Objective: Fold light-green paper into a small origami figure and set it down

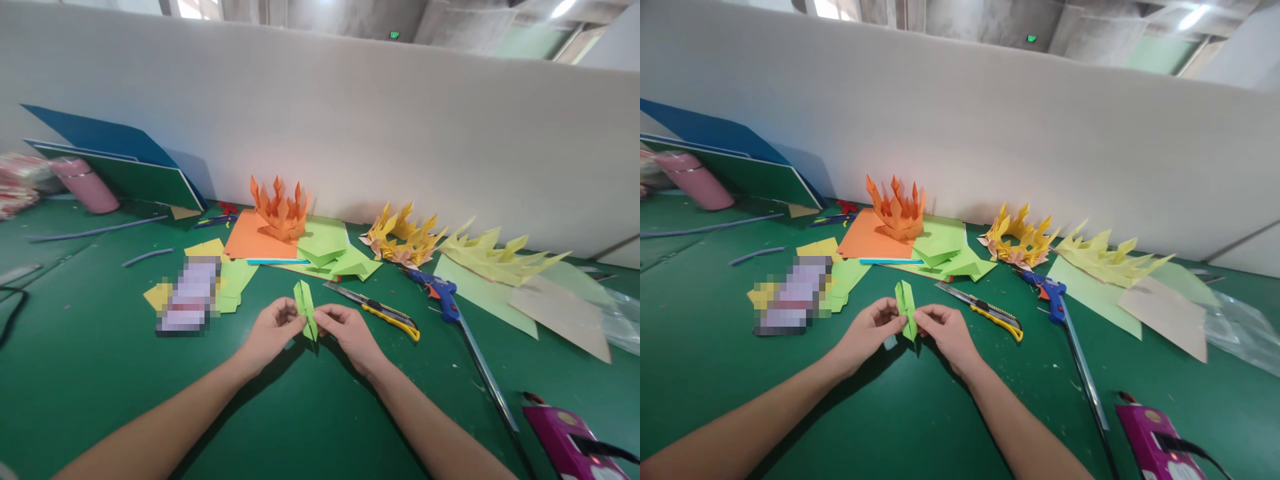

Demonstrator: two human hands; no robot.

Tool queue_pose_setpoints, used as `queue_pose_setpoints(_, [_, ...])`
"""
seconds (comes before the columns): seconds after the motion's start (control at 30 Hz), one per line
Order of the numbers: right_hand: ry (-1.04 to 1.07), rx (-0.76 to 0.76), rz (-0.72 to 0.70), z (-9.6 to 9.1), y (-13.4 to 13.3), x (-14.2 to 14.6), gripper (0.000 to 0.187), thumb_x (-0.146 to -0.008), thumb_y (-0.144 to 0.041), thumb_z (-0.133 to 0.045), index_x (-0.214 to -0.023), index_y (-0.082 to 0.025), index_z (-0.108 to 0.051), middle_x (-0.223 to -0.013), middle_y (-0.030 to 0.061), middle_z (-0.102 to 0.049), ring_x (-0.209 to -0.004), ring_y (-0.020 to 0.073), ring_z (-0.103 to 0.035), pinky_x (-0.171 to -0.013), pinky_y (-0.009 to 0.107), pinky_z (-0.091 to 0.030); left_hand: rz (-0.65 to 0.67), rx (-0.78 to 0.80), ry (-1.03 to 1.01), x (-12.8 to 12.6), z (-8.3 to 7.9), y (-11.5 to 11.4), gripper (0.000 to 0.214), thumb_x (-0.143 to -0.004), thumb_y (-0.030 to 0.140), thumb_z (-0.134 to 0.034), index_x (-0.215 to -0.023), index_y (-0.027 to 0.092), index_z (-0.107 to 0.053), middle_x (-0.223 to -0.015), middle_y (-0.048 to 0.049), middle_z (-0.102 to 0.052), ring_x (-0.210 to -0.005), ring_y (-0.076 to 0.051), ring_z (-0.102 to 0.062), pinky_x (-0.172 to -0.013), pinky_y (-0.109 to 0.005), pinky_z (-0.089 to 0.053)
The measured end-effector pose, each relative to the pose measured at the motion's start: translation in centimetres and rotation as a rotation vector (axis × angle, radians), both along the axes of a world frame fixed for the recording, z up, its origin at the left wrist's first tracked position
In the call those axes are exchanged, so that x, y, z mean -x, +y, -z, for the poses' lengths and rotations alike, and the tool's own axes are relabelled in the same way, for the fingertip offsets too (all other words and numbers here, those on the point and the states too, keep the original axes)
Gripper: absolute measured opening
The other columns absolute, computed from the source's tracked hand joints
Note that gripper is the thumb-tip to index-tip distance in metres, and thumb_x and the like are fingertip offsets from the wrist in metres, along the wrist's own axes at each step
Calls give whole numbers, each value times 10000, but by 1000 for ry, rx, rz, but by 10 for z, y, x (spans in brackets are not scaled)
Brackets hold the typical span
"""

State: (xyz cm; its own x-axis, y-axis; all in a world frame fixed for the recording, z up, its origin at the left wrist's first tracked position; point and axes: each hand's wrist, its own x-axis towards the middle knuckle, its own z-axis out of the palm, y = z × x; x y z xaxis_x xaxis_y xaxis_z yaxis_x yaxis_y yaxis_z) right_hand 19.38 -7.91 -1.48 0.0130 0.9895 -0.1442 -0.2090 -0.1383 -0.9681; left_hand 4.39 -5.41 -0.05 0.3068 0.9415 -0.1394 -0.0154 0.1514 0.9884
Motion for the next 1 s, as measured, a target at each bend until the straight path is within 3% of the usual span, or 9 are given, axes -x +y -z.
queue_pose_setpoints(0.53, [-76, 38, -54, -6, -1, -1, 327, -511, -432, -783, -544, -155, -611, -495, -38, -552, -499, 81, -455, -556, 239, -369, 28, 7, 95, 3, -4, 1, 257, -616, 383, -682, -616, 151, -573, -536, 63, -497, -515, -77, -411, -536, -212, -343])
queue_pose_setpoints(0.73, [-62, 18, -62, -8, -1, -2, 364, -555, -498, -740, -543, -157, -614, -509, -23, -566, -513, 91, -473, -577, 253, -383, 28, 19, 107, 3, -3, 1, 271, -623, 396, -685, -609, 146, -580, -536, 55, -504, -507, -78, -414, -528, -213, -335])
queue_pose_setpoints(1.0, [-128, 19, -47, -4, -2, 0, 324, -572, -447, -728, -555, -157, -585, -491, -41, -526, -496, 83, -435, -536, 236, -343, 22, 46, 119, 3, -2, 0, 274, -596, 391, -695, -576, 143, -579, -507, 52, -504, -493, -75, -404, -508, -213, -317])
